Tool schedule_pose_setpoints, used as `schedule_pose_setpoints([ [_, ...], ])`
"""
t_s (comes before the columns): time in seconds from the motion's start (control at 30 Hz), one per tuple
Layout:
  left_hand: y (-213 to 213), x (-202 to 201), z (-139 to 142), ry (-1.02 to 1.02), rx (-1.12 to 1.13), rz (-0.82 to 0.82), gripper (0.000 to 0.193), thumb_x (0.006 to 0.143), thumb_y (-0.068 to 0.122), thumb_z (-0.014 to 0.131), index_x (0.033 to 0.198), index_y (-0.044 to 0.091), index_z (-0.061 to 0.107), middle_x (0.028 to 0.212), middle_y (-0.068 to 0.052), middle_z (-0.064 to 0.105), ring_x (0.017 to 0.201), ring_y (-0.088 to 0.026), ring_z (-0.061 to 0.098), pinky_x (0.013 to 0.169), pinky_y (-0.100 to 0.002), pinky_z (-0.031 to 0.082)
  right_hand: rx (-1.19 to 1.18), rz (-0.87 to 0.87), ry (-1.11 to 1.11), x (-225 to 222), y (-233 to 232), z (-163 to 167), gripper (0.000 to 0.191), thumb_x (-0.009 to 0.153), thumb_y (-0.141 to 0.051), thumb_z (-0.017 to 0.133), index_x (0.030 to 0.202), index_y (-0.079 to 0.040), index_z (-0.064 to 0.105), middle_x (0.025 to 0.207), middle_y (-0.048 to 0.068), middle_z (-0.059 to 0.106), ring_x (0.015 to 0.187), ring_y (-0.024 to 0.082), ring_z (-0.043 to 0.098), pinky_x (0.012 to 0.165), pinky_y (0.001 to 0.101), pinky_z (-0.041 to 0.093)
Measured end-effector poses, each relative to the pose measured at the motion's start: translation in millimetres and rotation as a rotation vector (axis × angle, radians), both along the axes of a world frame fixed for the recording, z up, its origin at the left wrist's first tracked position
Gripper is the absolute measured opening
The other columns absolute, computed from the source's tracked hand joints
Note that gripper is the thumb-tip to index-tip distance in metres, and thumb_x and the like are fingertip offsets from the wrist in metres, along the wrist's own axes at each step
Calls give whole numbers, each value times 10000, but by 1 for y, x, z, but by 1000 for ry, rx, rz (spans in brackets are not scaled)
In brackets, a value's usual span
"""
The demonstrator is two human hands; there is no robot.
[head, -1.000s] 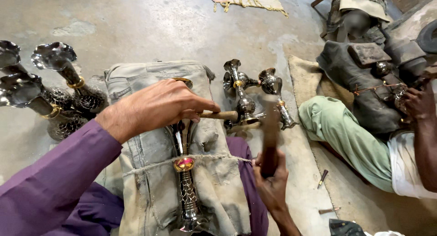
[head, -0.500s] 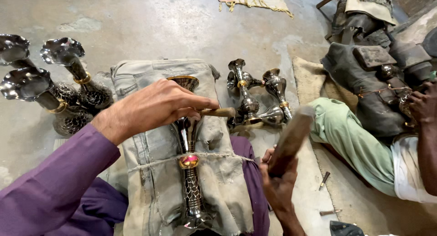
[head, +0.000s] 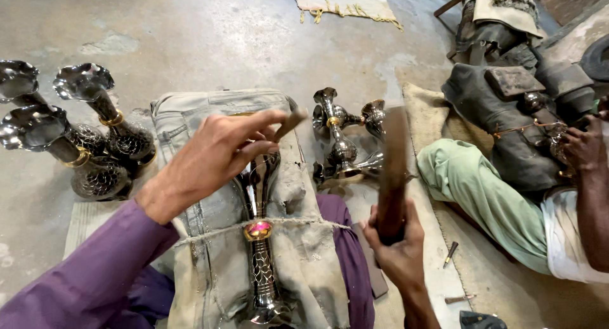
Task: The person sits on the floor holding a small punch against a silver vase resting on a lap cushion and strikes the punch with a wooden mallet to emboss decorative patterns into the metal. The person repositions the punch repeatedly around the vase body and fluted rim, working the surface section by section.
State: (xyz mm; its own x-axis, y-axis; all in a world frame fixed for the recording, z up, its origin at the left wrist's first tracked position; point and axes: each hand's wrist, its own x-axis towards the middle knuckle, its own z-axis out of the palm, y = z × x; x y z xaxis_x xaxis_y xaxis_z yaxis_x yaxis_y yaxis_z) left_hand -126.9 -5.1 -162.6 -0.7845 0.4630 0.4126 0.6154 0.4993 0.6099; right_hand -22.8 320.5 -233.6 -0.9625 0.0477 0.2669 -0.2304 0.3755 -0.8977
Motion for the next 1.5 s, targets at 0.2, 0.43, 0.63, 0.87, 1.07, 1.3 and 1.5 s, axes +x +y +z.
schedule_pose_setpoints([
  [0.2,26,-16,10,-183,2,67,439,889,168,736,1314,152,627,928,-68,806,764,-175,806,682,-352,668,-603,420,-120,8,-29,-24,647,867,72,689,1399,-113,372,1040,80,611,1039,215,679,1002,427,589],
  [0.43,40,-30,16,-227,-239,50,474,832,223,753,1296,204,656,882,-25,813,698,-161,776,657,-380,630,-436,328,-262,-12,-6,-37,400,880,9,694,1232,-38,511,901,60,665,855,177,717,805,347,608],
  [0.63,48,-34,17,-132,-371,-1,476,827,196,739,1296,246,677,900,-27,803,722,-163,751,719,-400,607,-317,54,-188,-34,24,-28,343,922,-73,696,1235,-39,561,798,20,599,617,80,589,529,270,531],
  [0.87,47,-32,21,-88,-392,-32,469,829,220,737,1294,227,677,903,-50,798,750,-211,747,744,-445,593,-105,25,16,-53,36,-22,491,926,-55,672,1379,-35,485,870,24,638,622,77,606,523,252,531],
  [1.07,42,-28,20,-55,-324,-32,454,840,207,740,1289,197,682,900,-73,797,754,-231,758,719,-452,588,461,42,349,-59,44,-11,764,871,-9,700,1574,-106,419,1101,134,729,889,176,721,769,321,601],
  [1.3,37,-17,11,-26,-213,89,446,842,148,751,1281,162,672,876,-73,805,724,-235,765,693,-443,591,507,24,260,-81,37,23,728,868,-26,714,1544,-126,464,1130,158,748,912,207,730,824,350,587],
  [1.5,37,-7,0,-80,-49,219,413,878,90,724,1278,179,672,925,-73,798,702,-202,782,611,-378,631,670,151,449,-97,35,64,757,822,6,716,1533,-119,487,1262,212,720,1063,285,740,900,398,595],
])
